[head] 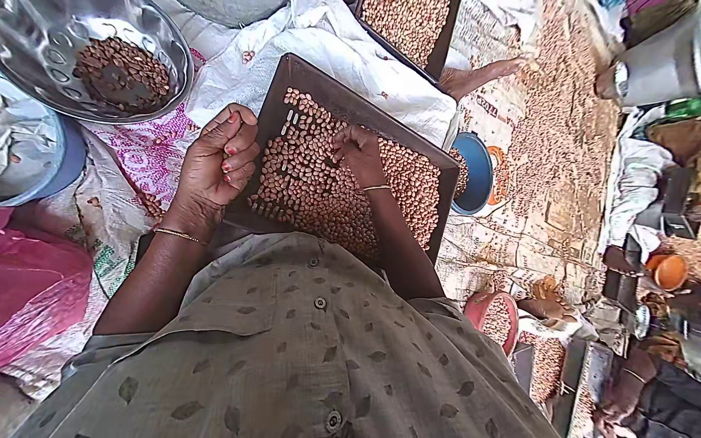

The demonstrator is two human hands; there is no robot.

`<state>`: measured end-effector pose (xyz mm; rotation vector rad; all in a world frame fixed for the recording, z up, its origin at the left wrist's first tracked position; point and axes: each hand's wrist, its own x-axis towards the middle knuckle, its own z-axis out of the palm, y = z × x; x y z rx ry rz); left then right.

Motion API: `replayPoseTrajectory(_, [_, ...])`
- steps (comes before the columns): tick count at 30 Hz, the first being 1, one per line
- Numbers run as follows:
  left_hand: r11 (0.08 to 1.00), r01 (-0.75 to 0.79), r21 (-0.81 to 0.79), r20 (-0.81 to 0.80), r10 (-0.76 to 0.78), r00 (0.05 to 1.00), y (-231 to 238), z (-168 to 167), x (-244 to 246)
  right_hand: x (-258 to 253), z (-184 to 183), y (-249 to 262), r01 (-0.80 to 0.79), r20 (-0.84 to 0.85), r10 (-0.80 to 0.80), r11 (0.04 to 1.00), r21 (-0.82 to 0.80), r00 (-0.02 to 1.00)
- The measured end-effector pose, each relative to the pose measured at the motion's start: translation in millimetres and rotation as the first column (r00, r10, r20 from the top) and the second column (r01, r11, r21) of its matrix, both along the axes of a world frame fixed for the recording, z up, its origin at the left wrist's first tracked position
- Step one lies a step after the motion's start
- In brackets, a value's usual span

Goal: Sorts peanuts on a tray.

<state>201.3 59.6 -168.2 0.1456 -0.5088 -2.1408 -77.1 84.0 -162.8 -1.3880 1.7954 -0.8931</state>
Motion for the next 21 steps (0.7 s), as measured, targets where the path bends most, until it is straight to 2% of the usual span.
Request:
replayPoseTrajectory(2, [1.000,0.008,-0.005,0.004,-0.008,1.000,-0.8,-1.2,-0.9,-5.1,1.1,-0.1,0.036,-0.030,-0.038,0.997,-0.068,0.999])
replayPoseTrajectory(4, [1.000,0.009,-0.012,-0.003,-0.009,1.000,-0.8,-2.1,-0.4,1.9,0.9,-3.2,-0.040,-0.108,0.025,0.990,-0.134,0.994])
replayPoseTrajectory(7, [1.000,0.006,-0.014,0.007,-0.006,1.000,-0.9,-1.5,0.4,25.4,-7.9,-9.5,-0.205,-0.401,0.114,0.960,-0.192,0.909])
replayPoseTrajectory(10, [1.000,0.011,-0.006,0.001,-0.011,1.000,-0.6,-0.8,0.0,46.8,-12.4,-11.0,-0.312,-0.706,0.184,0.948,-0.056,0.685])
replayPoseTrajectory(12, [1.000,0.012,-0.010,0.003,-0.012,1.000,-0.8,0.3,-0.9,53.8,-1.2,-11.3,-0.317,-0.747,0.272,0.944,0.087,0.606])
replayPoseTrajectory(14, [1.000,0.015,-0.014,0.011,-0.015,1.000,-1.3,0.5,-0.7,58.3,2.2,-9.4,-0.304,-0.759,0.299,0.942,0.140,0.578])
replayPoseTrajectory(16, [1.000,0.013,-0.024,0.018,-0.013,1.000,-1.5,0.3,-1.3,60.8,-2.9,-5.1,-0.280,-0.778,0.251,0.955,0.100,0.576])
replayPoseTrajectory(18, [0.999,0.010,-0.039,0.060,-0.008,0.998,-0.8,1.4,-1.8,58.0,-10.5,-3.0,-0.236,-0.766,0.164,0.972,0.018,0.621])
replayPoseTrajectory(21, [0.997,0.034,-0.072,0.229,-0.017,0.973,0.5,7.6,-4.3,41.9,-4.0,-5.0,-0.179,-0.566,0.037,0.964,-0.198,0.824])
